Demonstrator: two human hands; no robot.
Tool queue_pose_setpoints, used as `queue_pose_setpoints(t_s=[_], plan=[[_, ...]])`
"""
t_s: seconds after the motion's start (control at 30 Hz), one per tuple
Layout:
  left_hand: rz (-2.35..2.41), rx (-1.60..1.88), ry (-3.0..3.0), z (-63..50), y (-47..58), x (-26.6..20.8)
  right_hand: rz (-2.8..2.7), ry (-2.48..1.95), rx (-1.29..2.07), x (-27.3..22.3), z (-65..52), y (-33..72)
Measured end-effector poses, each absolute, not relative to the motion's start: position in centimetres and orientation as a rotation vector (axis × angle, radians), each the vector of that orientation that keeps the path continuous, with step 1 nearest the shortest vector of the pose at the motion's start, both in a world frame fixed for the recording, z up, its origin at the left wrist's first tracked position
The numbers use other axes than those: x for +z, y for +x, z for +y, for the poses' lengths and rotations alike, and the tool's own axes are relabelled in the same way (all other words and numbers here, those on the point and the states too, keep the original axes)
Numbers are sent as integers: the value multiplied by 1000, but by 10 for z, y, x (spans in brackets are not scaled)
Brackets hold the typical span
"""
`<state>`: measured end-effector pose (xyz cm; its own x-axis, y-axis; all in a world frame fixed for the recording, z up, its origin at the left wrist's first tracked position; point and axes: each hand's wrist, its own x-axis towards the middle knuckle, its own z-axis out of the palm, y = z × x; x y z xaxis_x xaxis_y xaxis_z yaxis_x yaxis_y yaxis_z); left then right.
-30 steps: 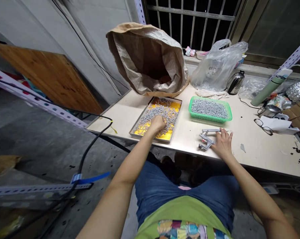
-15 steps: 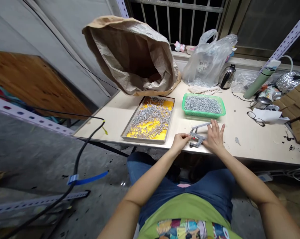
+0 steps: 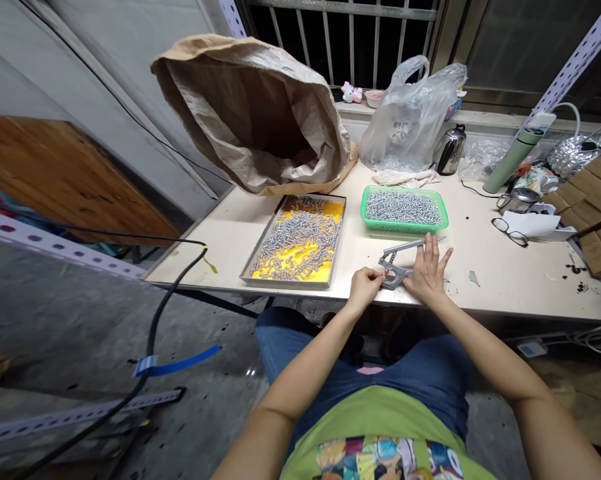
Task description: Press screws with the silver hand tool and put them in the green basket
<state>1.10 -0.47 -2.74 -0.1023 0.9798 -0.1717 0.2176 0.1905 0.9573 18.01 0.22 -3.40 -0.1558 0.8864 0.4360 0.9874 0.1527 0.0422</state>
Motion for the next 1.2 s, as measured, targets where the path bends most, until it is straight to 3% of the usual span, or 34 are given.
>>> queue_pose_setpoints(t_s=[0.6, 0.9, 1.2], plan=[[1355, 1057, 1155, -7, 5, -28, -2073, -1693, -512, -30, 1, 181], [1232, 1225, 810, -7, 2, -28, -2441, -2007, -196, 1, 13, 176], [1158, 1126, 758, -4, 3, -24, -2486, -1941, -214, 15, 23, 169]])
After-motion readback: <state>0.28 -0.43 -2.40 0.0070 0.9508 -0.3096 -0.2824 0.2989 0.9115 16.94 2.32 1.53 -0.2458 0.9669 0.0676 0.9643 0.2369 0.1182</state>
